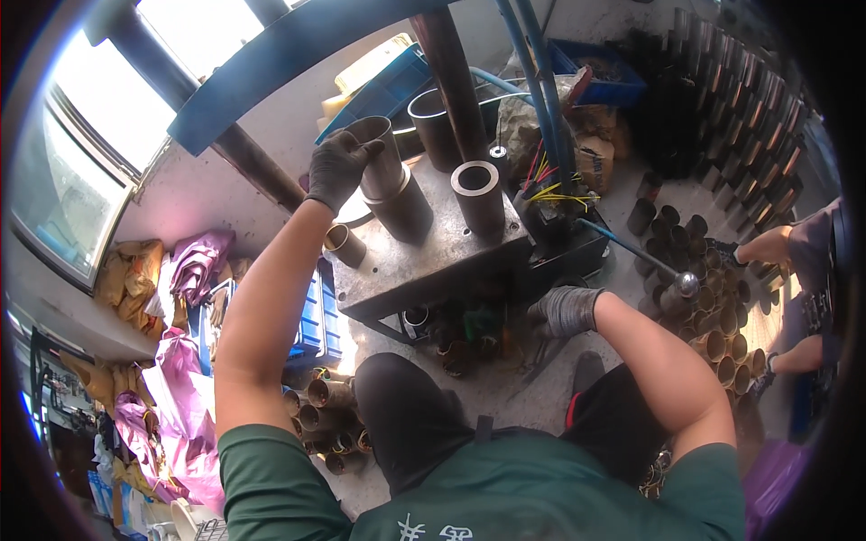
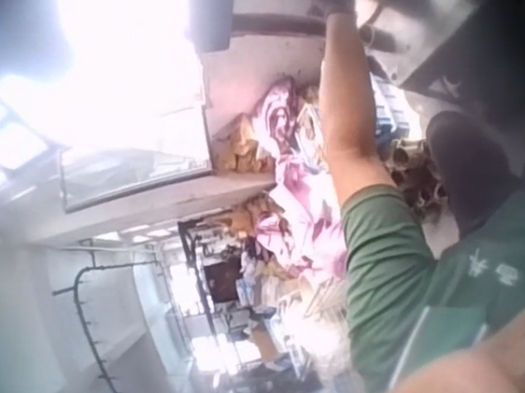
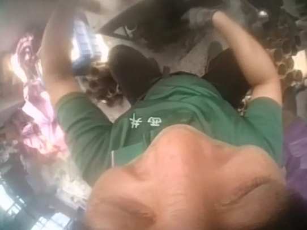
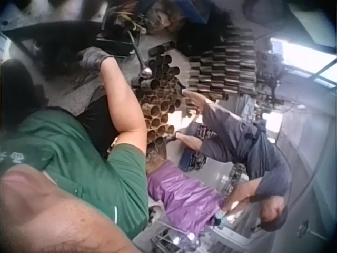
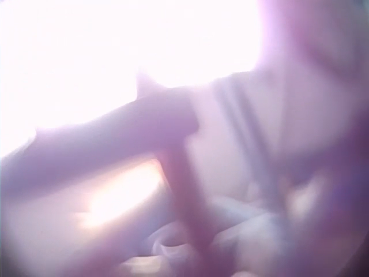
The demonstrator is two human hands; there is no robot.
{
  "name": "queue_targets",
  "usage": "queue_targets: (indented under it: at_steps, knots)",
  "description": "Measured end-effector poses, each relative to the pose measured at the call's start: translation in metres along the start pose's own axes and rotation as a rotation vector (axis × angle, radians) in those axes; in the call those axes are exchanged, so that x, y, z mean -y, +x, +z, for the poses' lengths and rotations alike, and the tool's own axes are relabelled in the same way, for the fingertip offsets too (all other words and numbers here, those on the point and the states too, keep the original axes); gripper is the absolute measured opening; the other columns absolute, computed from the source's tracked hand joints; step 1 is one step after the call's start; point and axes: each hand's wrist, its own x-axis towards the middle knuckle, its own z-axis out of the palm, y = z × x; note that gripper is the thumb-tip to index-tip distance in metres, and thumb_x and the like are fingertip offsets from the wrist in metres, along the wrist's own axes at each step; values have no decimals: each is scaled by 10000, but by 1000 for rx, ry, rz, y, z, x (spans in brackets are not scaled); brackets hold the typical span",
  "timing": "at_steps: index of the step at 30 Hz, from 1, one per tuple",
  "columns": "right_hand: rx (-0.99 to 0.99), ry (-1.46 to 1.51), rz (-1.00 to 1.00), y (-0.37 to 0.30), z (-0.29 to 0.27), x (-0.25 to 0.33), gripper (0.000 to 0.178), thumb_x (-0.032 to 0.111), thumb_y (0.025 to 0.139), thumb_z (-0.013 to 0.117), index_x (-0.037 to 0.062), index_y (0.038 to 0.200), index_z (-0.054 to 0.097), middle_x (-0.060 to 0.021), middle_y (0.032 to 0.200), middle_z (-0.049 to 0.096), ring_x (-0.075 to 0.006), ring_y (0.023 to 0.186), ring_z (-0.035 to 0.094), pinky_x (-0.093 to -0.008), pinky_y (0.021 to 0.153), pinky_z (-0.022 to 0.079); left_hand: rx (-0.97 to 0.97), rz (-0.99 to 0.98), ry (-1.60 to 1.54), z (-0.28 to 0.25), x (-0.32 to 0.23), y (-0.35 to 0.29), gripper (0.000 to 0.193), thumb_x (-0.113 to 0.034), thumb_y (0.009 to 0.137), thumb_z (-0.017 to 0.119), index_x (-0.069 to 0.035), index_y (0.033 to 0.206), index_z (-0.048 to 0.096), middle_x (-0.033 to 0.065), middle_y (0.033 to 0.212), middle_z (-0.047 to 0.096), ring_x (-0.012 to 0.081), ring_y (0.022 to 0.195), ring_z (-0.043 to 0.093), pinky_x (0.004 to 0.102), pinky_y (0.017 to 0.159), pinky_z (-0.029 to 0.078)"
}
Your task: The person places a metal cylinder into a press machine, inserts a component into the cylinder, and operates a lever to press the parts together before setting the finished unit aside.
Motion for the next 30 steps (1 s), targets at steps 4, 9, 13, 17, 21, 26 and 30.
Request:
queue_targets:
  at_steps: [4,9,13,17,21,26,30]
  knots:
    - [19,13,21,7,2,-1,430,317,940,616,110,1314,664,-185,1097,742,-362,1042,700,-443,944,534,-24,-97,-213,5,27,-3,367,-348,866,838,-10,824,703,133,765,712,229,685,660,358,701,529]
    - [26,70,64,1,-3,0,457,330,946,614,125,1352,648,-182,1128,739,-348,1055,702,-436,962,531,25,-116,-368,9,48,-2,354,-330,868,844,-17,807,689,87,724,691,177,675,628,338,686,517]
    - [16,41,33,1,-3,-1,473,330,942,620,126,1368,642,-182,1153,735,-341,1067,702,-430,974,528,86,-104,-469,7,67,4,415,-413,892,810,-17,854,690,86,790,693,172,755,626,336,748,516]
    - [-25,49,37,0,2,-14,472,335,936,636,125,1359,650,-180,1169,732,-348,1084,695,-428,974,527,92,-80,-362,0,28,33,504,-500,924,739,-4,1000,693,150,909,685,237,919,662,370,844,519]
    - [-39,62,39,5,5,-19,479,336,915,661,126,1345,661,-173,1165,736,-357,1077,693,-434,967,529,30,29,-75,0,7,65,526,-514,924,717,-12,1080,709,190,1030,705,320,985,677,423,887,520]
    - [-44,66,35,2,9,-22,492,321,901,660,113,1347,655,-181,1167,733,-360,1090,690,-444,970,528,451,-184,5,14,-13,78,535,-520,928,695,-15,1101,726,190,1074,730,332,998,684,402,933,505]
    - [-74,-2,-4,-3,11,-18,495,312,892,651,98,1339,652,-196,1162,730,-373,1104,684,-453,972,527,460,104,29,21,29,88,459,-468,937,683,-19,1019,725,177,981,715,317,939,674,393,897,508]
